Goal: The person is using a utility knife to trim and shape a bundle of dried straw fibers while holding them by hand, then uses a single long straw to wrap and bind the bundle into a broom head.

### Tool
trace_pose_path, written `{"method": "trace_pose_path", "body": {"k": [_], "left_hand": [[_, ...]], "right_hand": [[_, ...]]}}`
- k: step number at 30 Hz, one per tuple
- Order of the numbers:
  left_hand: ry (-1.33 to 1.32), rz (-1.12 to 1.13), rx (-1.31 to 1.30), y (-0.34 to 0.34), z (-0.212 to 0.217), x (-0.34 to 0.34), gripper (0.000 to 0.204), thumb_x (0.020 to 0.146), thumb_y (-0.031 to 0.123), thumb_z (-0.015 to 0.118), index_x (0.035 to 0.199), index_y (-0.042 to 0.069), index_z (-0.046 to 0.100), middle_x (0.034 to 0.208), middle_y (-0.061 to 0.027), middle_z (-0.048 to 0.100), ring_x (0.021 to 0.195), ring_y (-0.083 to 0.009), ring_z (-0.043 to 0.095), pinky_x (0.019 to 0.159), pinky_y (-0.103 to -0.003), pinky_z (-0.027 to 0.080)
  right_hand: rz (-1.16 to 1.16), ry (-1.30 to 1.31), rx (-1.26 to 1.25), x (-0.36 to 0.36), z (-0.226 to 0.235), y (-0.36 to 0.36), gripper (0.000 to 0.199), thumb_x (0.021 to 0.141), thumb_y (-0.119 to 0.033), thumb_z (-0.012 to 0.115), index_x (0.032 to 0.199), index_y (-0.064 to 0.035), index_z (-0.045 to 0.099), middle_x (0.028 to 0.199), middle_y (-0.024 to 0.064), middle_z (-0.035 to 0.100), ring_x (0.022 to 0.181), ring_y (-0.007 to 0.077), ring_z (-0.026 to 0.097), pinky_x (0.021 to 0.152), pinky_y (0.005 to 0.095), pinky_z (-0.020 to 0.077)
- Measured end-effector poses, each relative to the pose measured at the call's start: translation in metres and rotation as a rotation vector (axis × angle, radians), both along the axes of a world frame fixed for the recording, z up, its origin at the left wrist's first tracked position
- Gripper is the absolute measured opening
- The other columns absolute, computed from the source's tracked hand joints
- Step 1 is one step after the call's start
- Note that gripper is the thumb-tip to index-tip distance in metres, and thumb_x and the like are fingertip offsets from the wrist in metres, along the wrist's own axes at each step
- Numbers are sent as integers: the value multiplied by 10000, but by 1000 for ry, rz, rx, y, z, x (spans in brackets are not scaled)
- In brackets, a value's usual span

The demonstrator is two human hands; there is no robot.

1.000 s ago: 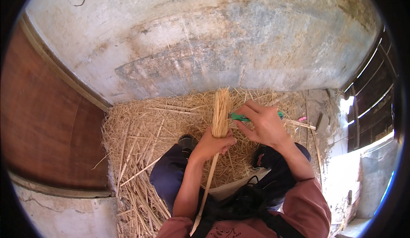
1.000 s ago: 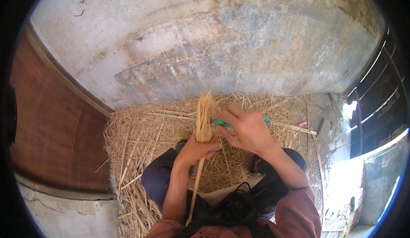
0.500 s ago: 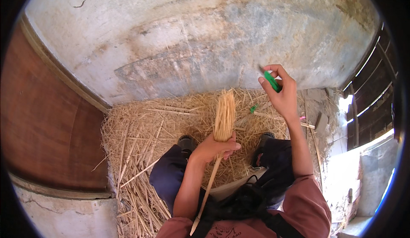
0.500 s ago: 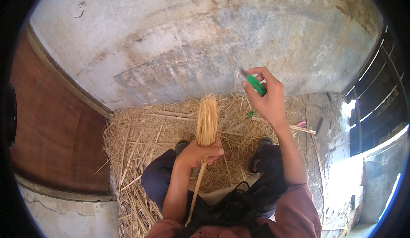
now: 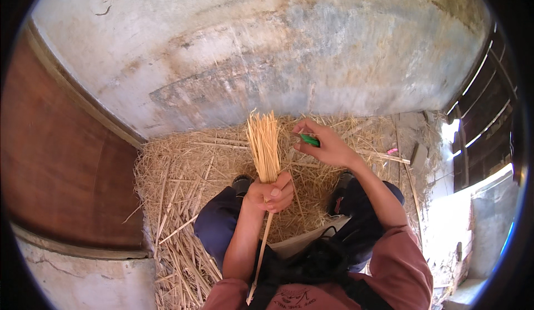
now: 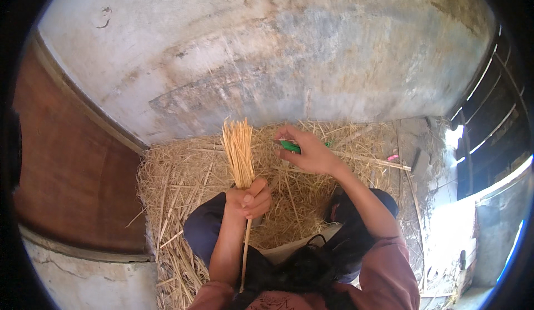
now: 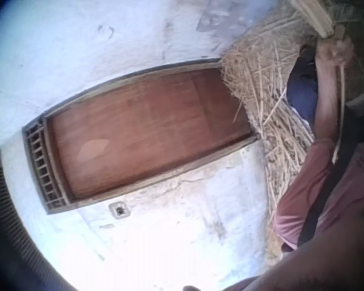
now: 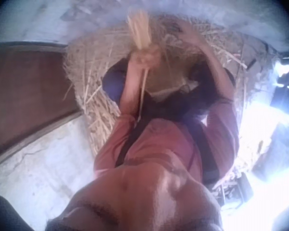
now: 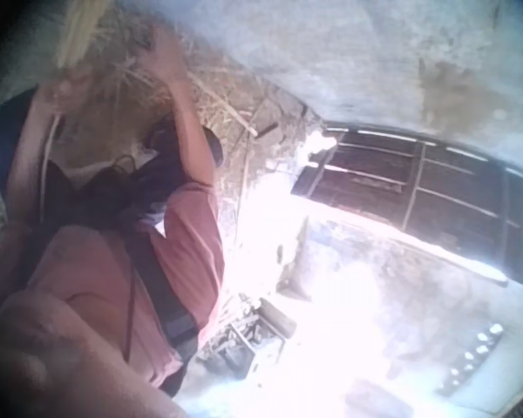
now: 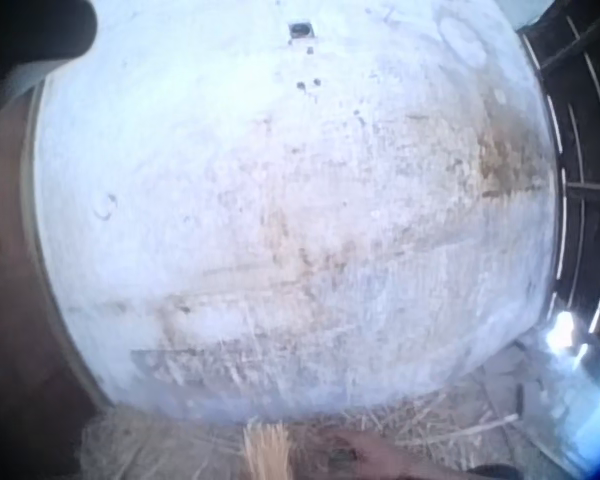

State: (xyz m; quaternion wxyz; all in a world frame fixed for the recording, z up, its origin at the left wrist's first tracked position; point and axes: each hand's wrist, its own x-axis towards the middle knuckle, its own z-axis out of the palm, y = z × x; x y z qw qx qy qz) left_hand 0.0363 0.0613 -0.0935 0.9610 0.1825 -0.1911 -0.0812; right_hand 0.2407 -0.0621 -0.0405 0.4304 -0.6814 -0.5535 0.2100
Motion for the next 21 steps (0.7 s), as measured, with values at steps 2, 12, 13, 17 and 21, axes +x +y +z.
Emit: {"method": "trace_pose_path", "body": {"k": [2,12,13,17,21], "left_hand": [[-74,-38,-29,-3,1,6,331,892,72,722,701,134,458,595,-5,526,428,-99,533,390,-251,461],[60,-4,107,-5,-3,7,315,871,42,721,741,141,452,600,10,461,427,-97,438,402,-278,401],[61,1,108,-6,-2,8,321,886,50,714,732,141,447,599,9,471,435,-96,447,409,-270,409],[71,-27,133,-6,-5,10,343,915,70,701,714,145,433,594,9,490,454,-93,469,422,-250,419],[78,-30,144,-8,-5,13,357,912,75,708,709,152,425,586,13,484,450,-89,464,417,-248,407]], "right_hand": [[47,124,153,-2,2,-10,380,955,-256,770,1250,-61,629,860,2,591,795,120,572,737,290,477],[165,395,102,-31,23,-16,183,883,-70,859,1032,-76,753,800,-48,664,699,17,488,617,226,369],[148,408,100,-30,24,-15,150,884,-37,848,991,-57,745,823,-29,689,720,20,530,632,222,403],[62,496,130,-26,23,-9,117,887,27,827,921,-24,727,880,16,749,772,34,639,677,219,499],[-21,483,150,-24,20,-6,128,882,40,825,914,-29,722,881,16,752,769,33,650,674,217,522]]}}
